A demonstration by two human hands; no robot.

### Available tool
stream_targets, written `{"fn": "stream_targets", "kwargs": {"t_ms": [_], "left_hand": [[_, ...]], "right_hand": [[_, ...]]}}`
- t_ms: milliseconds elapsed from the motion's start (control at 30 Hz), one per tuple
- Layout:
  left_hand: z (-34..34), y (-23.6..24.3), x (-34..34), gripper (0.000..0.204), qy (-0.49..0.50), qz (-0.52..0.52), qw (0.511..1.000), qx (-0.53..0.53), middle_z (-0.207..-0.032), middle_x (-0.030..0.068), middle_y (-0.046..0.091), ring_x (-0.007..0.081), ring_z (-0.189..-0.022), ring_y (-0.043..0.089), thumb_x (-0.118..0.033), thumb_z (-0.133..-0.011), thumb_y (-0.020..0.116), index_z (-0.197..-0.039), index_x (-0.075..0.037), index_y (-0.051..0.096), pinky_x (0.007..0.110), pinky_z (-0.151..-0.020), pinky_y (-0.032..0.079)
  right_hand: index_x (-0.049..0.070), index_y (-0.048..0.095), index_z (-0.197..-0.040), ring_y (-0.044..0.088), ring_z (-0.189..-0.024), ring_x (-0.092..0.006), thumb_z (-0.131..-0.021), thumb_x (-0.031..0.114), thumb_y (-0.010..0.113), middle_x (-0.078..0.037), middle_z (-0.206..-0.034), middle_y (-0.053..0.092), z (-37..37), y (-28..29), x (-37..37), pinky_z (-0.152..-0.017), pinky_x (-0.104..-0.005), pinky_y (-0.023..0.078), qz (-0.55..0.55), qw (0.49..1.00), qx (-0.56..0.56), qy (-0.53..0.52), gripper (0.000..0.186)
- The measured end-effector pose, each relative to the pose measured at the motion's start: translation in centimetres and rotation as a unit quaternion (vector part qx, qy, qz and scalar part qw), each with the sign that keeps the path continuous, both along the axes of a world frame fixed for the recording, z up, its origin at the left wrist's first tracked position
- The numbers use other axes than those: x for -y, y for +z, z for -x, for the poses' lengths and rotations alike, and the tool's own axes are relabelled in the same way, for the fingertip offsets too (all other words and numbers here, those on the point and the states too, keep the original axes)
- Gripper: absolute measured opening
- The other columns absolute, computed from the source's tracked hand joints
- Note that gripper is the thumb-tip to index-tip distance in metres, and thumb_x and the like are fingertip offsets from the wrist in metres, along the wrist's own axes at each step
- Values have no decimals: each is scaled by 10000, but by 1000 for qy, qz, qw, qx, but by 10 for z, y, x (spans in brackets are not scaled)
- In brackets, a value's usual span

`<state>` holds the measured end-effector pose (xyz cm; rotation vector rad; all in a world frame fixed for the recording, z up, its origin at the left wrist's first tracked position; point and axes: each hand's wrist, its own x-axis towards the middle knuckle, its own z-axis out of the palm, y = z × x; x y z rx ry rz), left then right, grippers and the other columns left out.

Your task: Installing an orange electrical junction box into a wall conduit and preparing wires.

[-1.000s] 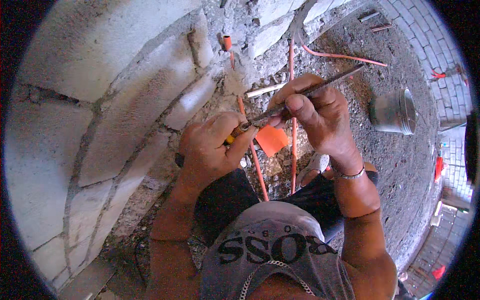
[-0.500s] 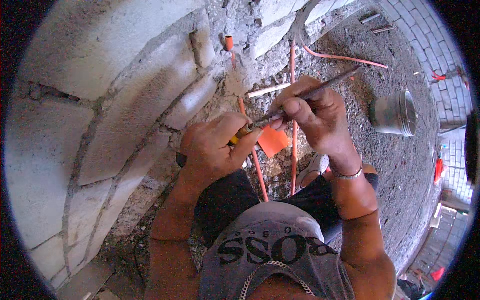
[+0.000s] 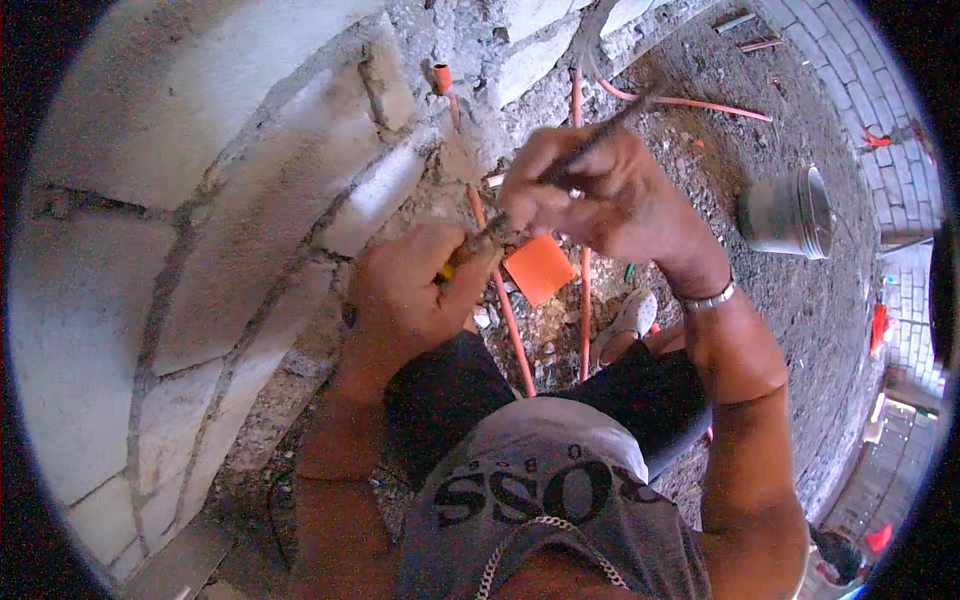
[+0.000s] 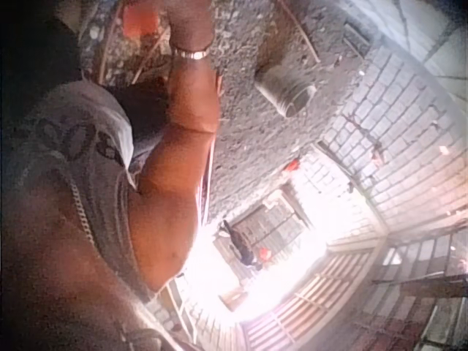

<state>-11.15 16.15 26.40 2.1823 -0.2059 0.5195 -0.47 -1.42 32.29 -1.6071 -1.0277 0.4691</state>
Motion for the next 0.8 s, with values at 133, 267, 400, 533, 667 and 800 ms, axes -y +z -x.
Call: {"fn": "stream_targets", "kwargs": {"t_ms": [133,267,400,533,667,800], "left_hand": [[4,1,-6,184,-38,-22,999,23,-655,126,581,308,-558,594,-214,-802,671,-773,-54,583,410,-494,454],[-1,-6,-3,185,4,-42,999,2,-648,121,577,304,-559,588,-211,-801,673,-764,-58,576,403,-492,450],[-2,-9,-3,182,24,-21,999,42,-644,109,579,294,-565,591,-201,-790,682,-745,-72,561,397,-495,457],[1,-8,-4,184,16,-8,1000,19,-638,99,573,291,-551,579,-180,-790,679,-726,-76,541,391,-496,462],[2,-7,-3,181,-2,7,999,46,-644,88,582,280,-554,582,-184,-792,675,-722,-82,543,387,-494,465],[5,-6,-8,179,-15,-10,998,64,-640,83,592,268,-533,588,-192,-793,668,-720,-82,548,374,-476,459]], "right_hand": [[-4,638,-824,610,-746,-143,-829,11,653,-89,-817,636,16,4,0,-665,-265,498,26,981,187,-49,22],[-27,632,-867,621,-721,-115,-874,111,639,-72,-781,634,16,-1,-5,-649,-236,504,37,979,-148,-136,138],[-32,636,-895,624,-695,-116,-890,126,622,-99,-842,646,16,1,-8,-649,-240,525,34,991,-63,-110,160],[-30,646,-832,612,-669,-112,-877,117,639,-95,-850,648,20,14,-3,-633,-233,508,17,985,-65,-159,154],[-5,649,-790,566,-548,-113,-869,167,657,-72,-670,625,16,23,-1,-524,-227,450,29,950,7,-311,189],[-5,618,-773,569,-547,-124,-887,192,630,-71,-631,610,20,17,-4,-528,-248,457,-3,957,-3,-290,228]]}}
